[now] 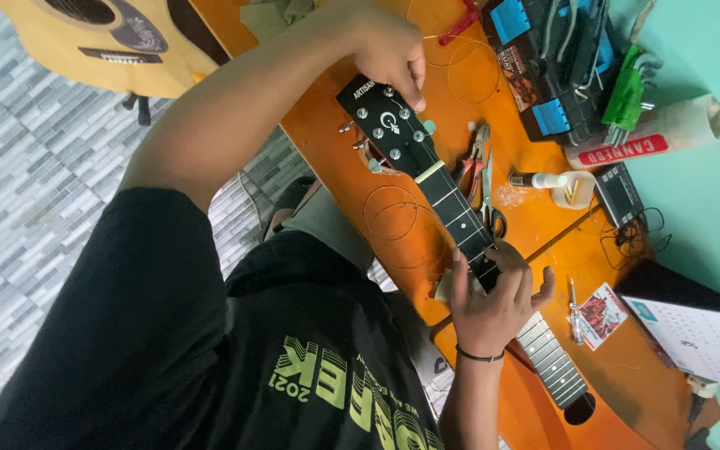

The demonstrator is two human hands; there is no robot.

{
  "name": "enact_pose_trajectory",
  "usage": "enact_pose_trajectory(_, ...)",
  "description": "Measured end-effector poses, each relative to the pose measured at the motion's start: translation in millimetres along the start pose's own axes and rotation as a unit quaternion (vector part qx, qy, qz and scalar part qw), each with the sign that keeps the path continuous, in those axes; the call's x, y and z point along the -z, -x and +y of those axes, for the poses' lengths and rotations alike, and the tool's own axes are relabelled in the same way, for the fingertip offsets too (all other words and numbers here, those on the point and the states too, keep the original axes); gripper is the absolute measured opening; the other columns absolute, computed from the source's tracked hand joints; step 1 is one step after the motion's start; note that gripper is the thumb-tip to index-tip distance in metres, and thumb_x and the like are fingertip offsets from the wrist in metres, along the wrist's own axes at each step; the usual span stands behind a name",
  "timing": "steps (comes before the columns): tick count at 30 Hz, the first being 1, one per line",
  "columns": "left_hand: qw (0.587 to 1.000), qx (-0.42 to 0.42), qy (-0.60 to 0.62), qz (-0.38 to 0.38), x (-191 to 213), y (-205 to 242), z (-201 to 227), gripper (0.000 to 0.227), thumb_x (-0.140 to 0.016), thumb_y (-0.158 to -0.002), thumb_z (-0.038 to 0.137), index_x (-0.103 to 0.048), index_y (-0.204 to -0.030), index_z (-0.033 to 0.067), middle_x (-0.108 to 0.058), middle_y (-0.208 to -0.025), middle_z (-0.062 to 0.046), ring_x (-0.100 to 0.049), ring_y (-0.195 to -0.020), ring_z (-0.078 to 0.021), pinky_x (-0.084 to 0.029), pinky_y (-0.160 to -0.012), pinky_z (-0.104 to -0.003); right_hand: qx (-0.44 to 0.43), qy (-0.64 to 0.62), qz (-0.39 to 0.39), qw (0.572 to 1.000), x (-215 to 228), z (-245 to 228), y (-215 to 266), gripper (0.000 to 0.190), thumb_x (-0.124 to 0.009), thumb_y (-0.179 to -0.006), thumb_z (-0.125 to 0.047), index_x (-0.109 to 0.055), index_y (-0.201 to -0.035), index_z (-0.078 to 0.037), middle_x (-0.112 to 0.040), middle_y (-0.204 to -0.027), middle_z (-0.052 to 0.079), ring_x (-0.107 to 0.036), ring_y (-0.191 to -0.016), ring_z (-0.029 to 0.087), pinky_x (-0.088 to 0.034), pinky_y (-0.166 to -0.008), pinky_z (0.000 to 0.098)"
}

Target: The person threads a new guitar string through the tuning peg on the headstock of an acoustic guitar. They pull the string taut, wrap it around the tuning peg, and tighten it by turning the peg to secure the string in place.

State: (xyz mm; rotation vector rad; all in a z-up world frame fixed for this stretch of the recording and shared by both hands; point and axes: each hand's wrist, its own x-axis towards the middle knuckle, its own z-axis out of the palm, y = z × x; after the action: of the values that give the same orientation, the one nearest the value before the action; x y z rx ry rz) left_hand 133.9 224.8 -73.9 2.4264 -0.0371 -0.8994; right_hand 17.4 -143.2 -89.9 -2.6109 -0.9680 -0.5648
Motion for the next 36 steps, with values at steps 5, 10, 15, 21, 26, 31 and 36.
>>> enact_pose_trajectory(5,0.999,-0.021,-0.026,0.012,-6,-22,0,0.029,-0.076,-0.093,0.05,-0.076,-0.092,0.0205,-0.07,-0.087,0.002,-0.056,-0.081,-0.0156,-0.039,-0.068,-0.033,-0.007,0.003,-0.001,1.0,-1,2,2,0.035,-0.076,-0.099,-0.038,-0.063,-0.104,-0.005,-0.068,-0.098,0.007,-0.067,-0.092,0.025,-0.027,-0.122,0.0468)
enact_pose_trajectory(10,0.997,-0.025,-0.077,0.008,-6,-20,5,0.034,-0.074,-0.097,0.051,-0.074,-0.09,0.018,-0.071,-0.087,0.0,-0.057,-0.079,-0.0169,-0.04,-0.065,-0.035,-0.01,0.003,0.006,1.0,-6,8,9,0.043,-0.077,-0.099,-0.039,-0.058,-0.095,-0.001,-0.057,-0.084,0.009,-0.061,-0.08,0.027,-0.028,-0.125,0.0497)
enact_pose_trajectory(15,0.993,-0.018,-0.116,-0.007,-8,-19,17,0.037,-0.066,-0.1,0.049,-0.074,-0.091,0.0141,-0.069,-0.085,-0.006,-0.057,-0.077,-0.0201,-0.039,-0.061,-0.037,-0.025,-0.004,-0.035,0.999,-1,5,-3,0.052,-0.076,-0.096,-0.046,-0.064,-0.118,0.0,-0.07,-0.103,0.01,-0.068,-0.092,0.026,-0.044,-0.092,0.0411)
enact_pose_trajectory(21,0.99,-0.027,-0.138,-0.007,-10,-22,21,0.041,-0.064,-0.103,0.043,-0.068,-0.075,0.0138,-0.054,-0.063,-0.003,-0.047,-0.059,-0.0164,-0.03,-0.053,-0.035,-0.015,-0.014,-0.066,0.998,-1,4,-7,0.044,-0.079,-0.097,-0.04,-0.063,-0.118,-0.005,-0.07,-0.112,0.009,-0.067,-0.099,0.032,-0.046,-0.081,0.0427)
enact_pose_trajectory(26,0.981,-0.009,-0.192,-0.014,-12,-27,29,0.054,-0.064,-0.102,0.048,-0.051,-0.065,0.0103,-0.033,-0.063,-0.004,-0.032,-0.057,-0.0215,-0.025,-0.056,-0.04,-0.021,-0.015,-0.06,0.998,0,1,-8,0.043,-0.079,-0.097,-0.041,-0.063,-0.118,-0.007,-0.069,-0.104,0.008,-0.067,-0.092,0.028,-0.048,-0.08,0.0411)
enact_pose_trajectory(31,0.992,-0.001,-0.122,0.015,-9,-21,20,0.036,-0.071,-0.097,0.048,-0.071,-0.086,0.0134,-0.064,-0.085,-0.002,-0.055,-0.076,-0.0197,-0.038,-0.065,-0.037,-0.036,-0.014,-0.056,0.998,-2,1,-6,0.044,-0.078,-0.096,-0.045,-0.063,-0.113,-0.006,-0.07,-0.108,0.006,-0.066,-0.092,0.027,-0.045,-0.079,0.0412)
enact_pose_trajectory(36,0.996,-0.004,-0.09,-0.018,-4,-21,14,0.038,-0.071,-0.097,0.052,-0.08,-0.109,0.0179,-0.077,-0.108,-0.001,-0.064,-0.094,-0.0193,-0.045,-0.078,-0.036,-0.027,0.01,-0.048,0.998,-7,6,1,0.049,-0.08,-0.095,-0.047,-0.055,-0.104,-0.006,-0.065,-0.099,0.006,-0.063,-0.085,0.026,-0.042,-0.076,0.0414)
